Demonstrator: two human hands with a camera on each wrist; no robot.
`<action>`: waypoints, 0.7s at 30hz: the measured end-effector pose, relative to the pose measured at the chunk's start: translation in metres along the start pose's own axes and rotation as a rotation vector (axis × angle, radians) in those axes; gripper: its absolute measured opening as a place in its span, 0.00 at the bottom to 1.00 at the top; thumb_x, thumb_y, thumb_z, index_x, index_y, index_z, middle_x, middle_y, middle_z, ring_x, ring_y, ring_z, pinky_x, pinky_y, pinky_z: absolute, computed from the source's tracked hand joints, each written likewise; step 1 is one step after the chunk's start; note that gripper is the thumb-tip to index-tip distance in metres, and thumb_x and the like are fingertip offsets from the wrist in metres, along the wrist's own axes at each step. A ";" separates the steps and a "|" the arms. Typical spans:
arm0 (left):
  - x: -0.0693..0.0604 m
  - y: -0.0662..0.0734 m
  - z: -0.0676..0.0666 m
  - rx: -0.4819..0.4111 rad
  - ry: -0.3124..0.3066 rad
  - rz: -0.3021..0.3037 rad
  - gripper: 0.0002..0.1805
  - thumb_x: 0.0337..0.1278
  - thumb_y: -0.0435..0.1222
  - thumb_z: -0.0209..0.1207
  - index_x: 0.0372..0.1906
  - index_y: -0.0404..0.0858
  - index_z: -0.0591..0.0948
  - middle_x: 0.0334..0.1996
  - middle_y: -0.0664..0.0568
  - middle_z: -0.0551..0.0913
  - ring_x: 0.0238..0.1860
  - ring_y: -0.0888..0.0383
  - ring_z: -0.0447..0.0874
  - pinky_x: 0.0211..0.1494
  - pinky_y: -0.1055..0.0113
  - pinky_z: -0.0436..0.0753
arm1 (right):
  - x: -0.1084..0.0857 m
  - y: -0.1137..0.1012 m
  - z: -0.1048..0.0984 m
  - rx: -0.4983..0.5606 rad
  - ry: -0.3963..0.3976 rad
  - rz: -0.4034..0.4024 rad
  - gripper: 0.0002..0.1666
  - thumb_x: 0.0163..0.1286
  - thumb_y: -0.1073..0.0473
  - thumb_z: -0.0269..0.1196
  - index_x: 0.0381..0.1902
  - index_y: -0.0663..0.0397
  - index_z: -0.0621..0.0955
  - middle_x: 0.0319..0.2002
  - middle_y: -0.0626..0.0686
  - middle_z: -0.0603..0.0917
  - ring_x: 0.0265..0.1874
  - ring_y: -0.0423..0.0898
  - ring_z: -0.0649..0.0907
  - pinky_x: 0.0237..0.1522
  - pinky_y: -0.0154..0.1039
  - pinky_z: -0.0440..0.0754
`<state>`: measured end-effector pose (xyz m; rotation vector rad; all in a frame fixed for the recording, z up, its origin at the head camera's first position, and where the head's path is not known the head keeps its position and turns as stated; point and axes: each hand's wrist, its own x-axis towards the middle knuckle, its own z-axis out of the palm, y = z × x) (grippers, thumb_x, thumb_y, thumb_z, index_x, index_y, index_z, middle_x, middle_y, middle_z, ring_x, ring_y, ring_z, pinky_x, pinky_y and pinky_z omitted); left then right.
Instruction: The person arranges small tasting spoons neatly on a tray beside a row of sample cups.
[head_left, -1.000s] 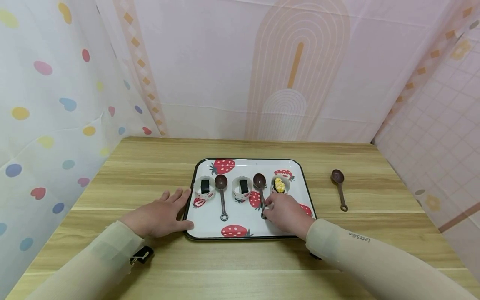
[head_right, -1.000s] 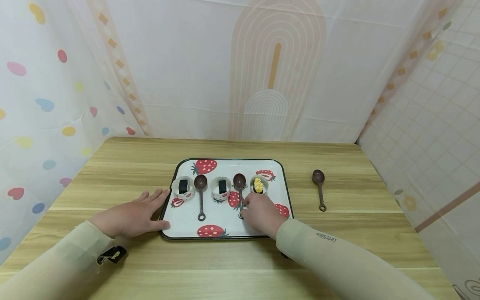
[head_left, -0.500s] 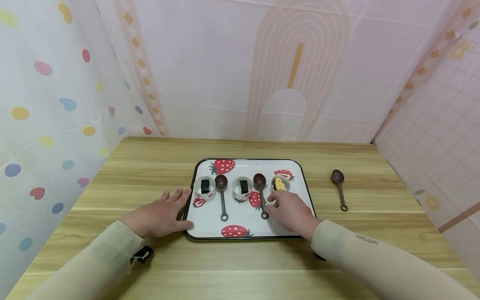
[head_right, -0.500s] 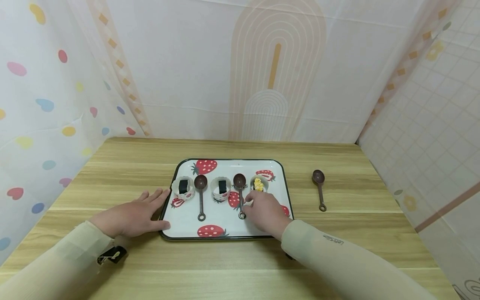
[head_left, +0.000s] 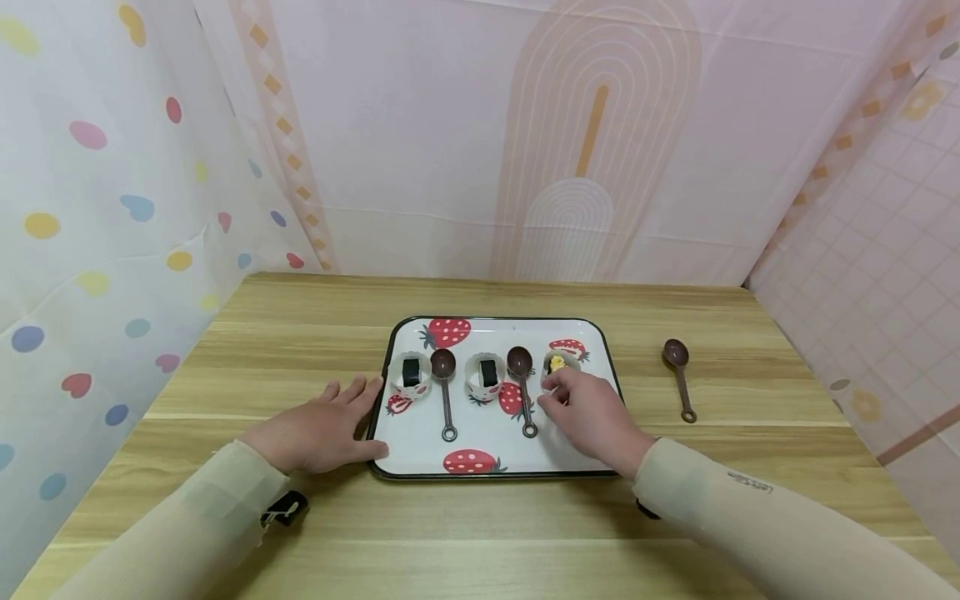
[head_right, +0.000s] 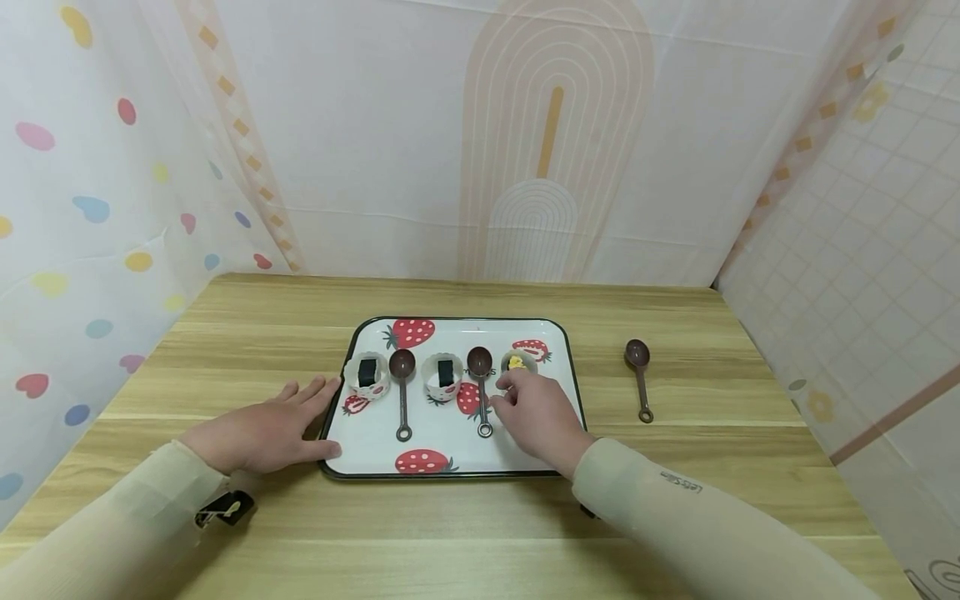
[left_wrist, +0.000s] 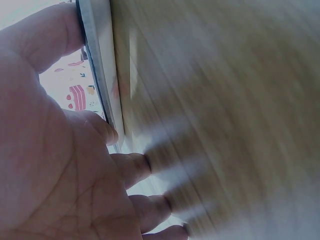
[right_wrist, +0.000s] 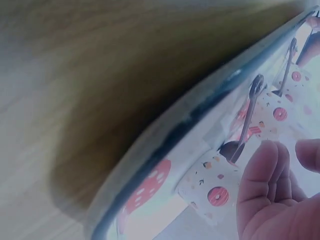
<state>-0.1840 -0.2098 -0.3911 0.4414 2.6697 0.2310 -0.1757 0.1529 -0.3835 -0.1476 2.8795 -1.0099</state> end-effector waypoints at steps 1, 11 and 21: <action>0.000 0.000 0.000 -0.001 -0.001 -0.001 0.62 0.62 0.72 0.57 0.86 0.38 0.48 0.85 0.33 0.49 0.80 0.20 0.45 0.74 0.26 0.64 | 0.000 0.001 -0.001 0.004 0.012 -0.008 0.10 0.75 0.57 0.66 0.51 0.53 0.86 0.36 0.47 0.88 0.33 0.42 0.82 0.38 0.38 0.81; -0.001 0.000 -0.001 0.004 0.003 0.011 0.62 0.63 0.71 0.57 0.86 0.37 0.48 0.84 0.32 0.49 0.80 0.19 0.45 0.74 0.26 0.63 | -0.001 0.000 -0.009 0.044 0.071 -0.041 0.06 0.77 0.56 0.65 0.45 0.50 0.87 0.37 0.48 0.87 0.35 0.44 0.80 0.35 0.36 0.79; 0.000 0.001 -0.001 0.001 -0.001 0.003 0.62 0.63 0.71 0.57 0.86 0.37 0.48 0.84 0.32 0.49 0.80 0.20 0.45 0.75 0.26 0.63 | 0.002 0.002 -0.014 -0.003 0.124 -0.097 0.06 0.75 0.56 0.67 0.44 0.52 0.87 0.43 0.51 0.88 0.43 0.48 0.84 0.46 0.45 0.84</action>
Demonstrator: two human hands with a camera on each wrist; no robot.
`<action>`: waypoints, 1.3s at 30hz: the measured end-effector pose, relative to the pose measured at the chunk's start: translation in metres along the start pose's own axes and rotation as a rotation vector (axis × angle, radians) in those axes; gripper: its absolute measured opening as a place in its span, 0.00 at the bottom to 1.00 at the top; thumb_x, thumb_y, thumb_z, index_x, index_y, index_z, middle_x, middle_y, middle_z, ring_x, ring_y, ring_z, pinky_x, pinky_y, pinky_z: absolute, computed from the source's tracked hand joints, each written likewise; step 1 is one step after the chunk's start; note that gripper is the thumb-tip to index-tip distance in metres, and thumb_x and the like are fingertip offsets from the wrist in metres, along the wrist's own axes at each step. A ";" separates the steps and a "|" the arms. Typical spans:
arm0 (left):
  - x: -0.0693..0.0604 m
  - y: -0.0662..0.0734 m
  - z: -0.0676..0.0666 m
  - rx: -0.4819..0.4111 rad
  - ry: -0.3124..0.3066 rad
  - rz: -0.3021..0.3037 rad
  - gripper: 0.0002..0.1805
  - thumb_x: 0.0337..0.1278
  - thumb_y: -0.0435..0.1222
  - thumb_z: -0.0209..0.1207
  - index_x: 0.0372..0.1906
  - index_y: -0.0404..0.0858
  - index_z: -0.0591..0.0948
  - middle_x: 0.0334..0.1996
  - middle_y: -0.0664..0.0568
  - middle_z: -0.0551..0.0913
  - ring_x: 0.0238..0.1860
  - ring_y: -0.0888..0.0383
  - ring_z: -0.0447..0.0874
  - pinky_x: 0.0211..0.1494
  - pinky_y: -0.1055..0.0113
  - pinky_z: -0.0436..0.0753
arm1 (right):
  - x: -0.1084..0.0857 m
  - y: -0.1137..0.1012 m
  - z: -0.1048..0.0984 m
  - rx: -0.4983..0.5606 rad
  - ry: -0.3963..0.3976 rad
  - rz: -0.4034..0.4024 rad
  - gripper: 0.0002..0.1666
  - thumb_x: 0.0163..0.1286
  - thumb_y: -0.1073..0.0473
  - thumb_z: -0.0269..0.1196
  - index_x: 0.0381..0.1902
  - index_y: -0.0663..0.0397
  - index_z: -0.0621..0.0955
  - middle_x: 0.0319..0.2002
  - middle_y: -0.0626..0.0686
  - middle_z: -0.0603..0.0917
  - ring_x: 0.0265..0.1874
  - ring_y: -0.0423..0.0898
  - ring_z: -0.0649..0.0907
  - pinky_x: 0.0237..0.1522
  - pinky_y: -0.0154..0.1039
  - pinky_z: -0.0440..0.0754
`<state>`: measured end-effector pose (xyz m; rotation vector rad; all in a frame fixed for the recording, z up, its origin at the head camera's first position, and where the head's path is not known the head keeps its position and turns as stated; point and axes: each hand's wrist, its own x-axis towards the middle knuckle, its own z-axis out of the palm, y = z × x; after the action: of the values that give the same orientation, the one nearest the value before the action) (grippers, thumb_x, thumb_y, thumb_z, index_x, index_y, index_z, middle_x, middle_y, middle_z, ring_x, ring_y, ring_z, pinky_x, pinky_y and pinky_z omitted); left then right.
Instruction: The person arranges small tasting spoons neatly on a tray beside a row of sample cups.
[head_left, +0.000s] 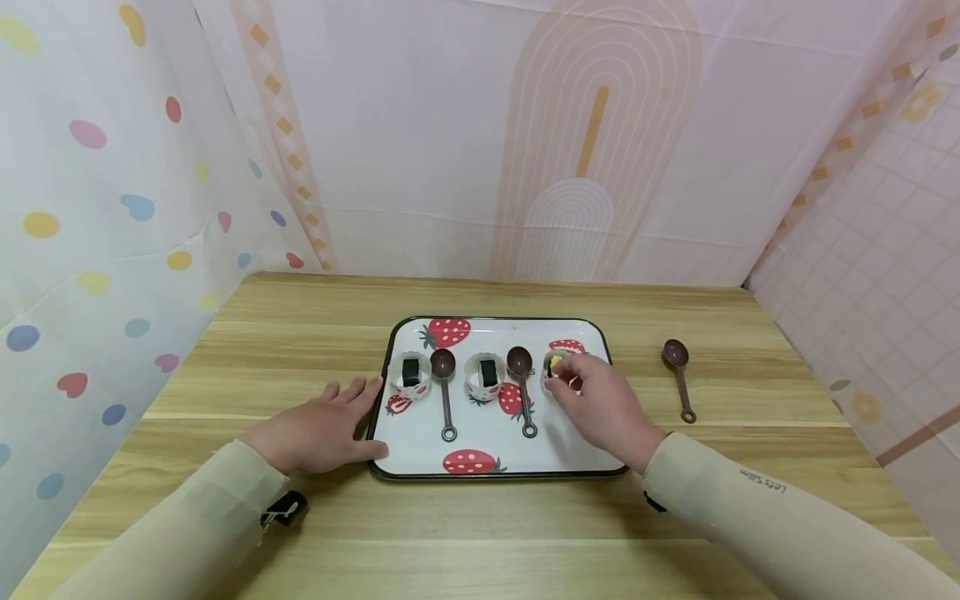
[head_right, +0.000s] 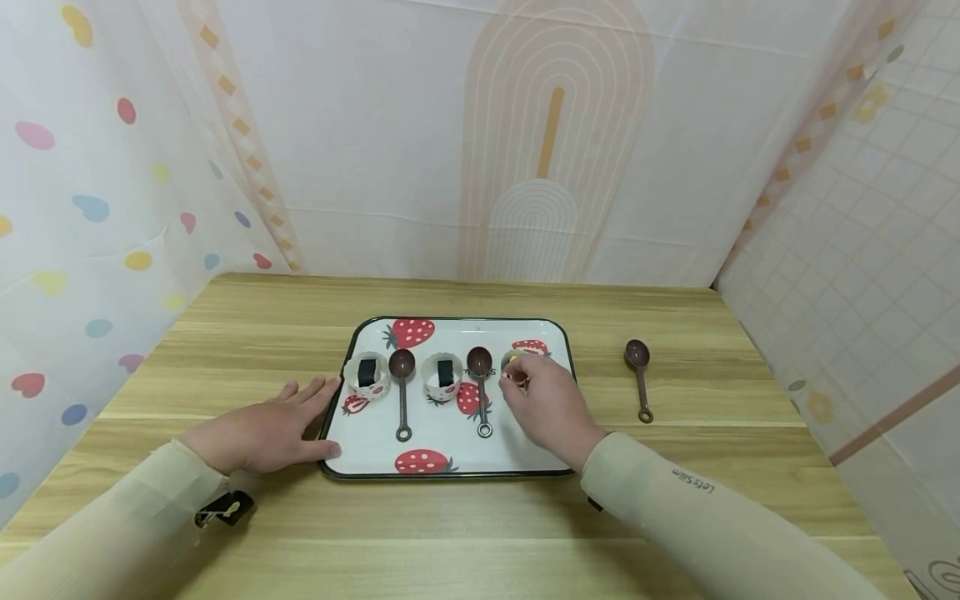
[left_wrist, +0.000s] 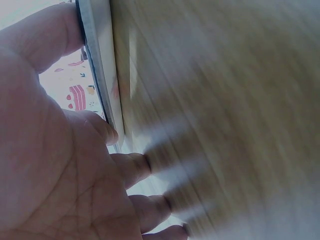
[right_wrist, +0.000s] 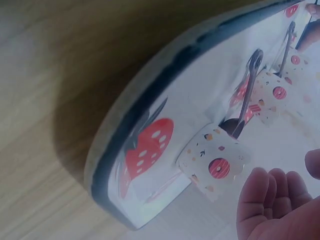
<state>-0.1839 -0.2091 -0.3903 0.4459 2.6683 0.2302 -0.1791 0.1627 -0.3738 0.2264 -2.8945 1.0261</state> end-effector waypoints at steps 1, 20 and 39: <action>0.000 0.000 0.000 0.001 0.001 0.002 0.62 0.63 0.71 0.57 0.86 0.37 0.48 0.84 0.32 0.49 0.80 0.20 0.45 0.75 0.26 0.63 | 0.000 0.001 0.000 -0.007 0.004 -0.007 0.07 0.75 0.56 0.67 0.44 0.52 0.87 0.44 0.52 0.88 0.44 0.50 0.84 0.48 0.47 0.85; 0.000 -0.002 0.000 0.020 0.001 0.019 0.62 0.63 0.71 0.57 0.86 0.35 0.48 0.84 0.30 0.49 0.79 0.17 0.47 0.73 0.26 0.65 | -0.001 0.010 -0.004 -0.094 0.035 -0.120 0.21 0.77 0.53 0.65 0.60 0.60 0.84 0.69 0.60 0.82 0.72 0.61 0.77 0.74 0.61 0.72; 0.000 -0.003 0.001 0.018 0.011 0.027 0.62 0.63 0.71 0.57 0.86 0.35 0.48 0.84 0.29 0.48 0.78 0.17 0.47 0.74 0.26 0.64 | 0.002 0.023 -0.009 -0.271 -0.060 -0.140 0.43 0.78 0.34 0.59 0.80 0.52 0.69 0.82 0.66 0.60 0.83 0.72 0.53 0.83 0.66 0.48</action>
<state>-0.1844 -0.2113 -0.3915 0.4874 2.6783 0.2172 -0.1844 0.1855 -0.3807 0.4423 -2.9761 0.6083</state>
